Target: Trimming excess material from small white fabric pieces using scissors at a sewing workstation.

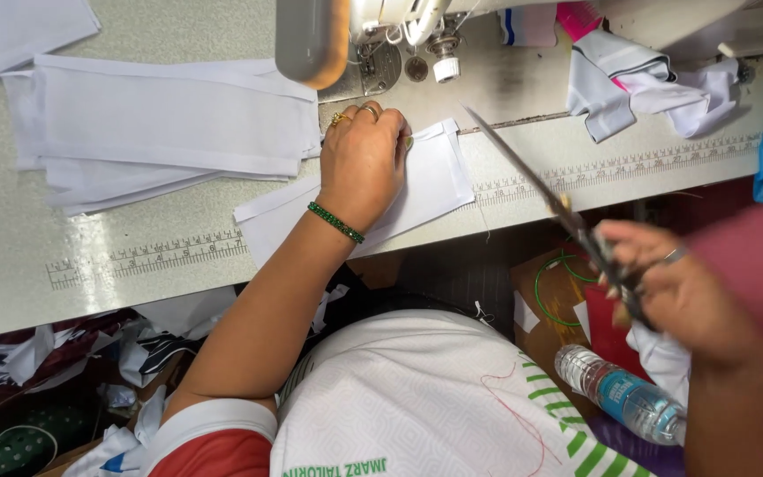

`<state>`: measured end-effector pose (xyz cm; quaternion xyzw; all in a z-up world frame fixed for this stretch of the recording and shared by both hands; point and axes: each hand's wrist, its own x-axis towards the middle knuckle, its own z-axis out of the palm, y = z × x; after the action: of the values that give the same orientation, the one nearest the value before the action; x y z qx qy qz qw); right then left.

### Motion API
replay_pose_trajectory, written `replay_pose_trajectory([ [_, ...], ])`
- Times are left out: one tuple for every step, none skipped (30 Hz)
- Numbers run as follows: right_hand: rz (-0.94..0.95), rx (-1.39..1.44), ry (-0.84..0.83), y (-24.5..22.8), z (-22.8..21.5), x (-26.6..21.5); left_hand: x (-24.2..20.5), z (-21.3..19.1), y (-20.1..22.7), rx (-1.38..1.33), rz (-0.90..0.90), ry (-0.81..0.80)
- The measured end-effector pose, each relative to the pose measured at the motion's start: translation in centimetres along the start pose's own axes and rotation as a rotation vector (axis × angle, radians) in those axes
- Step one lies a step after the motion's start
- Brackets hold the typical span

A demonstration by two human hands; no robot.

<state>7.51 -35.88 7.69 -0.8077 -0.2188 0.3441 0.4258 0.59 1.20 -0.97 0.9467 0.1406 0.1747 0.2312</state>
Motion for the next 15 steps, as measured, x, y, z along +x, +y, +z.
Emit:
replay_pose_trajectory([
  [0.006, 0.004, 0.002, 0.3, 0.8, -1.1, -0.1, 0.2, 0.1, -0.002, 0.002, -0.007],
  [0.215, 0.094, -0.141, 0.6, 1.6, -2.3, -0.3, 0.4, 0.2, 0.115, 0.061, 0.039],
  [0.423, 0.184, -0.276, 0.8, 2.5, -3.4, -0.2, 0.6, 0.2, 0.232, 0.125, 0.089],
  [0.425, 0.189, -0.272, 1.0, 2.9, -4.2, -0.3, 0.3, 0.6, 0.230, 0.130, 0.086],
  [0.523, 0.338, -0.249, 1.3, 3.3, -5.1, -0.5, 0.2, 0.9, 0.300, 0.269, 0.175],
  [0.618, 0.487, -0.223, 1.5, 3.8, -6.0, -0.7, 0.0, 1.3, 0.368, 0.408, 0.265],
  [0.620, 0.490, -0.218, 2.2, 3.9, -6.1, -1.1, -0.3, 1.3, 0.364, 0.413, 0.264],
  [0.566, 0.453, -0.273, 2.8, 4.0, -6.1, -1.4, -0.7, 1.2, 0.394, 0.415, 0.238],
  [0.512, 0.411, -0.326, 3.4, 3.9, -6.2, -1.7, -1.0, 1.3, 0.422, 0.415, 0.214],
  [0.515, 0.412, -0.319, 3.1, 4.7, -5.9, -2.5, -1.6, 1.6, 0.415, 0.419, 0.215],
  [0.547, 0.343, -0.290, 2.8, 5.5, -5.4, -3.3, -2.3, 1.8, 0.388, 0.402, 0.117],
  [0.579, 0.274, -0.261, 2.5, 6.2, -5.0, -4.2, -3.0, 2.0, 0.360, 0.385, 0.019],
  [0.579, 0.275, -0.259, 1.7, 7.2, -4.3, -5.0, -2.8, 1.9, 0.359, 0.387, 0.019],
  [0.648, 0.305, -0.192, 1.0, 8.3, -3.6, -5.8, -2.5, 1.7, 0.357, 0.333, -0.140],
  [0.719, 0.333, -0.126, 0.3, 9.3, -3.0, -6.7, -2.2, 1.5, 0.351, 0.276, -0.301],
])
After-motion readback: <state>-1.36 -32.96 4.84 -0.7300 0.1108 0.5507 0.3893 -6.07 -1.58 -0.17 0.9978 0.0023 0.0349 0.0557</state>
